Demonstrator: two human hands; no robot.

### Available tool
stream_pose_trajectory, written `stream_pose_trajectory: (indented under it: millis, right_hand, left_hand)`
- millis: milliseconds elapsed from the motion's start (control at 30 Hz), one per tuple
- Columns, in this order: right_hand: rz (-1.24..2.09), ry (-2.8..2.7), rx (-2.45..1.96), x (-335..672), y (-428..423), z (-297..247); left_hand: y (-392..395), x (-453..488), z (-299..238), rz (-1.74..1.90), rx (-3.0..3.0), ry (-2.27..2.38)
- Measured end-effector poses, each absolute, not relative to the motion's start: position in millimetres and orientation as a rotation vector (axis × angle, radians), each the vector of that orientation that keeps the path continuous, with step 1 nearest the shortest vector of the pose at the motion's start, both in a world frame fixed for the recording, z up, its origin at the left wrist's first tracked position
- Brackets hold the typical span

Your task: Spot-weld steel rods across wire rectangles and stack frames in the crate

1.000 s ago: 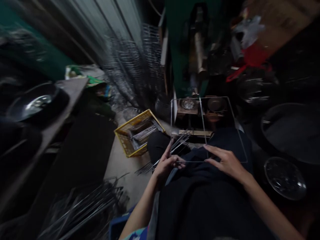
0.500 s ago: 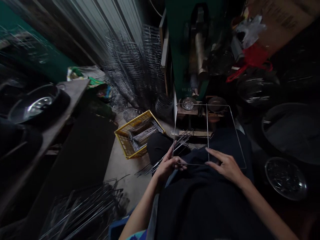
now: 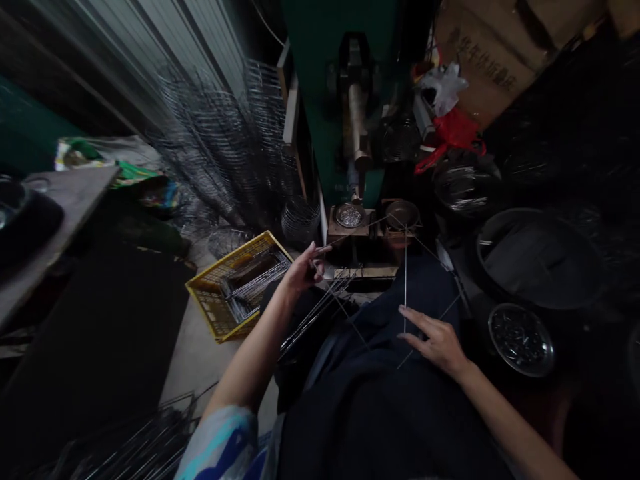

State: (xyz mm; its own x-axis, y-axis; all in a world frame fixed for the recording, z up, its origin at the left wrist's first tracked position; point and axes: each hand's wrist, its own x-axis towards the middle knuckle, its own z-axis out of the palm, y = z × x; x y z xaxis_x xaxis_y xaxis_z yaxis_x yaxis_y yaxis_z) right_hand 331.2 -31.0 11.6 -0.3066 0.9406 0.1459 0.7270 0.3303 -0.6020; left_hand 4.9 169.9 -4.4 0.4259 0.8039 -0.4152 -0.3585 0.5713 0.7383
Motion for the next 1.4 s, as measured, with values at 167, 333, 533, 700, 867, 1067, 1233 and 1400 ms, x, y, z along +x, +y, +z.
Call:
stream_pose_trajectory:
  millis: [167, 333, 533, 700, 867, 1067, 1233, 1400]
  right_hand:
    - [0.578, -1.819, -1.647, 311.7, -20.1, -13.1]
    - [0.597, -1.800, -1.702, 297.9, 3.2, -20.5]
    - [0.577, -1.851, -1.725, 288.3, 4.5, -24.9]
    - [0.538, -1.901, -1.783, 280.9, -5.2, -29.8]
    - [0.584, -1.830, -1.772, 293.0, -2.1, -17.9]
    - [0.464, -1.699, -1.861, 335.3, 25.1, 15.3]
    - [0.805, -1.829, -1.626, 329.3, 42.4, 27.5]
    - [1.180, -1.983, -1.237, 301.8, 34.3, 34.4]
  left_hand:
    - [84.8, 71.6, -20.9, 0.823, 0.610, 0.960]
    - [-8.6, 100.6, -32.6, 0.681, 0.535, 0.834]
    - [5.2, 89.1, -35.0, 0.656, 0.327, 0.764]
    - [10.8, 86.4, -43.0, 0.644, 0.369, 0.806]
    - [8.2, 89.8, -39.1, 0.741, 0.455, 0.893]
    - [8.6, 67.3, -12.0, 0.817, 0.562, 0.909]
    - [2.7, 53.7, -3.1, 0.821, 0.582, 0.931]
    - [-6.8, 46.9, -10.5, 0.835, 0.535, 0.937]
